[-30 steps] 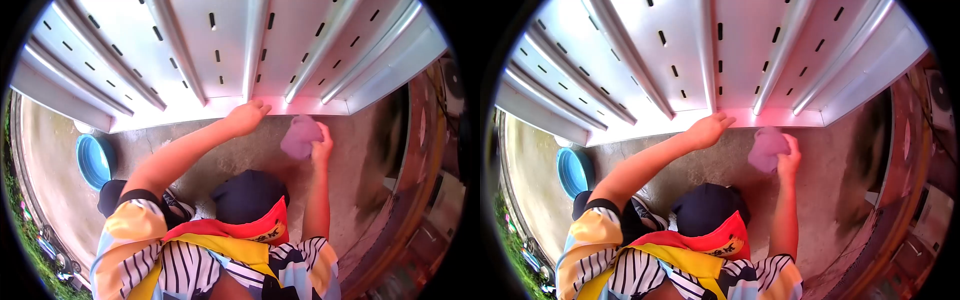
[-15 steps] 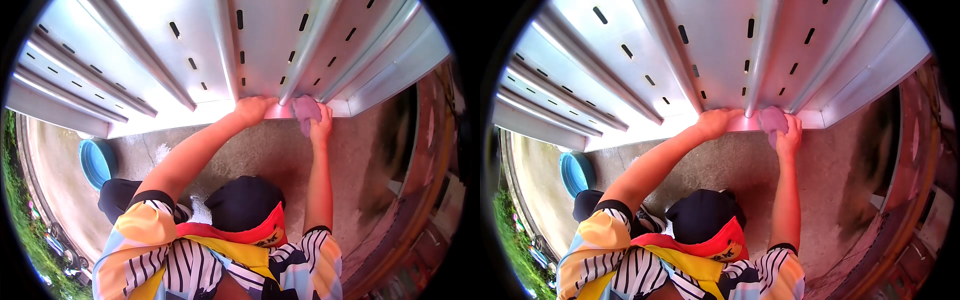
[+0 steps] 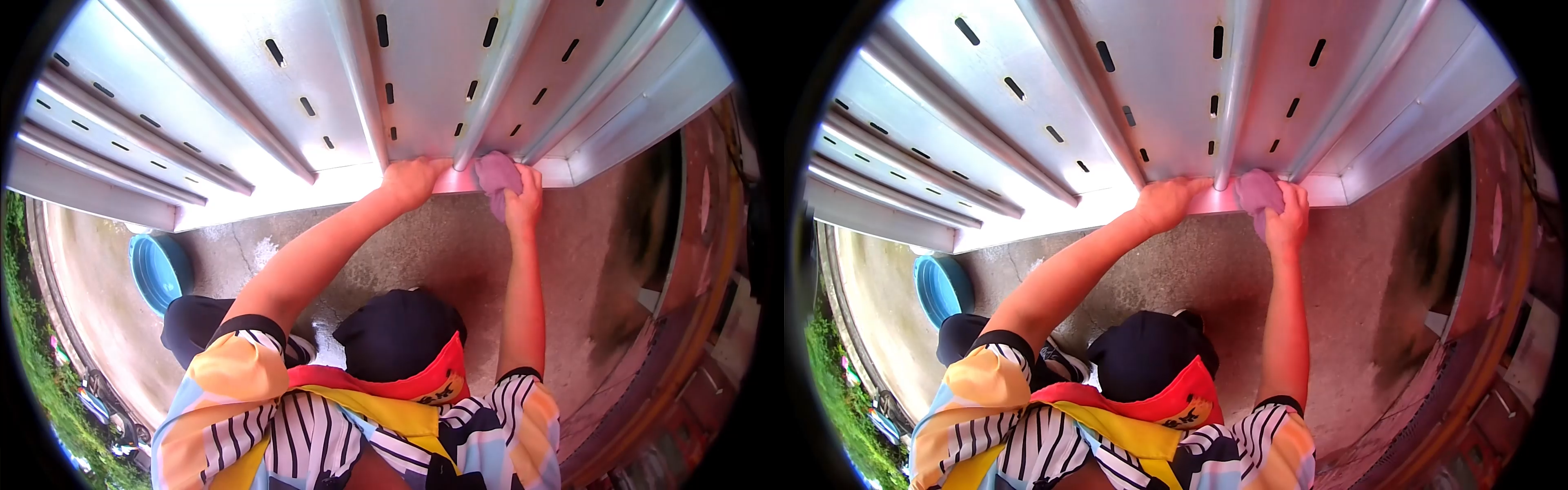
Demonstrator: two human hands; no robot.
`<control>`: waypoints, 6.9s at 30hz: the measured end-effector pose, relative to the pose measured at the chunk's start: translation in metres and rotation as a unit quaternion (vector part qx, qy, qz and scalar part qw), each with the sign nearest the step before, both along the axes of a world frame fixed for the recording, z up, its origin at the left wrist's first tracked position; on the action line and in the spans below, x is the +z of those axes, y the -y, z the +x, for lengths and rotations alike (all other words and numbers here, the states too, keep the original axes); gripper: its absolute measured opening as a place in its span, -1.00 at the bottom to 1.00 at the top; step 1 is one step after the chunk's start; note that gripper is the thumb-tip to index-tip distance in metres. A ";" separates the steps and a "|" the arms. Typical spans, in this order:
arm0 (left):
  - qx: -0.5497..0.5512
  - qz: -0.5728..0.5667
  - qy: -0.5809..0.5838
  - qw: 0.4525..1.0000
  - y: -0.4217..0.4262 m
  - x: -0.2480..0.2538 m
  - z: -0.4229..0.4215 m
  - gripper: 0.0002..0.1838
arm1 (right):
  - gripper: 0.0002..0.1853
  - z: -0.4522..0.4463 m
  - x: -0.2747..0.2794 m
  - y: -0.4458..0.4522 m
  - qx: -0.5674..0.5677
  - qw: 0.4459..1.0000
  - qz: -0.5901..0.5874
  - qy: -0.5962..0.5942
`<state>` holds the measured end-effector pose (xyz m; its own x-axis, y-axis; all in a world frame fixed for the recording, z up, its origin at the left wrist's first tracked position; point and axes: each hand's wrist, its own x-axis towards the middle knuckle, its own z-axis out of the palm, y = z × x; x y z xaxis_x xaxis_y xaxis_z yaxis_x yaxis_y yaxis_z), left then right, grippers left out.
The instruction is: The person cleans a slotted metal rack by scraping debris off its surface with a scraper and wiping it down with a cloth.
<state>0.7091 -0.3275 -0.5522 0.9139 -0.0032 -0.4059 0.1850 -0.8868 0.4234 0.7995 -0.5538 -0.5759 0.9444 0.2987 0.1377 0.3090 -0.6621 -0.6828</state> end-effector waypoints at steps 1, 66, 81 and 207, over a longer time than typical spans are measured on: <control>0.000 -0.001 0.009 1.000 0.000 -0.001 0.000 -0.42 | -0.50 0.000 0.000 0.000 -0.001 1.000 -0.002 0.005; -0.010 -0.146 -0.068 0.987 -0.056 -0.038 -0.177 -0.66 | -0.27 -0.044 0.053 -0.163 0.337 0.815 -0.405 -0.240; -0.042 -0.099 -0.126 0.986 -0.070 -0.028 -0.176 -0.60 | -0.42 -0.042 0.058 -0.134 0.473 0.790 -0.243 -0.304; 0.448 -0.413 0.200 0.767 -0.289 -0.004 -0.434 -0.54 | -0.60 -0.283 0.075 -0.446 0.367 0.702 -0.060 -0.608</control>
<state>0.2752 -0.0387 -0.5562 0.7501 0.5945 -0.2896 0.2717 0.1221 0.9546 0.5168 -0.1080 -0.5014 -0.0721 0.7074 -0.7032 -0.1652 -0.7037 -0.6910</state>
